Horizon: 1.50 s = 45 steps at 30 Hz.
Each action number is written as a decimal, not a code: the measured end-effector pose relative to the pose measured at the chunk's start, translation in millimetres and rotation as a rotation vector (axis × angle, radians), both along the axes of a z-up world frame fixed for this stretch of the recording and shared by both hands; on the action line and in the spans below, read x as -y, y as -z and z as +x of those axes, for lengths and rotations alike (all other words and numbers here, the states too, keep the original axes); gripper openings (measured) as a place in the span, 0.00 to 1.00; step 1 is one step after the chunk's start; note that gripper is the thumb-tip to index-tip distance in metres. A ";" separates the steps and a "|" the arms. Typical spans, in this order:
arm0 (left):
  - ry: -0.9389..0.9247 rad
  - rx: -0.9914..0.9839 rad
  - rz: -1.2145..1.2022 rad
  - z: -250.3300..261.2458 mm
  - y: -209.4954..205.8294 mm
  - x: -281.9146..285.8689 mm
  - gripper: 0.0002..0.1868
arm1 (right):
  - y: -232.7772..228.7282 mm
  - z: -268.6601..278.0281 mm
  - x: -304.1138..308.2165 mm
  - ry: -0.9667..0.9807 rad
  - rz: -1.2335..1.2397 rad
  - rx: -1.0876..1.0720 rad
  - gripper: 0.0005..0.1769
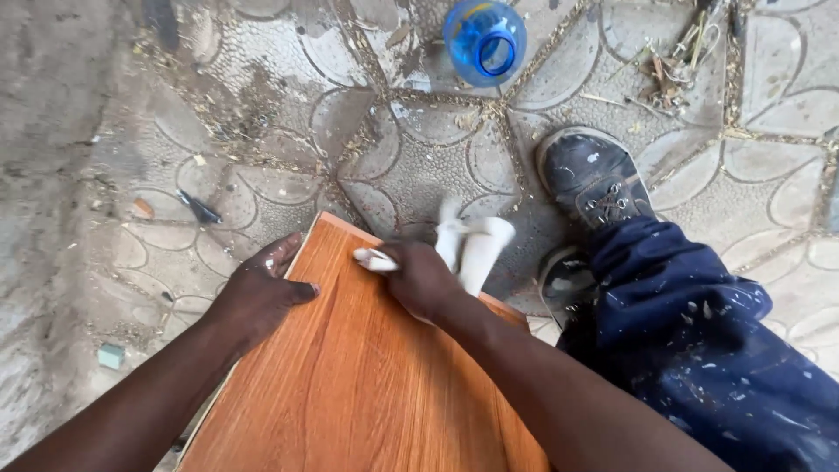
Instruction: Cleaning the surfaces and edges of a wooden cabinet using a cloth and liquid.
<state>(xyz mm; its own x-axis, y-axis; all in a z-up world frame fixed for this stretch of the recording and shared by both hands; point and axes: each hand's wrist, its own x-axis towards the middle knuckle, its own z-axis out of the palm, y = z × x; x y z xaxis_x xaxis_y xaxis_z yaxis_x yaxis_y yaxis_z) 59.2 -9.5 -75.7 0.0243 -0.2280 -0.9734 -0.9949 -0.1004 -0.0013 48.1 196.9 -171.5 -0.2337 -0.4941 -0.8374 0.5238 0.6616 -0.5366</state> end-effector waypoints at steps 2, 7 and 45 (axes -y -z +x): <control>0.075 0.010 -0.013 -1.0 0.4 8.1 0.54 | -34.3 -18.0 -31.1 -0.013 0.043 0.072 0.16; 0.194 0.020 -0.014 -24.1 -6.2 -16.5 0.54 | -34.2 28.5 -160.5 -0.097 0.304 0.223 0.23; -0.930 0.049 -0.359 30.8 -83.2 -460.3 0.33 | -30.0 19.9 -302.8 0.542 0.314 0.419 0.14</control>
<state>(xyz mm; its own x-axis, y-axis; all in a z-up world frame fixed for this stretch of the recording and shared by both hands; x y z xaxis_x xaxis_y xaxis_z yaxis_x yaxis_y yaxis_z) 90.0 450.8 7.5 0.3811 -0.3787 -0.8434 -0.5205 -0.8419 0.1428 68.0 499.7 -141.6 -0.0070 -0.1237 -0.9923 0.9384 0.3421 -0.0493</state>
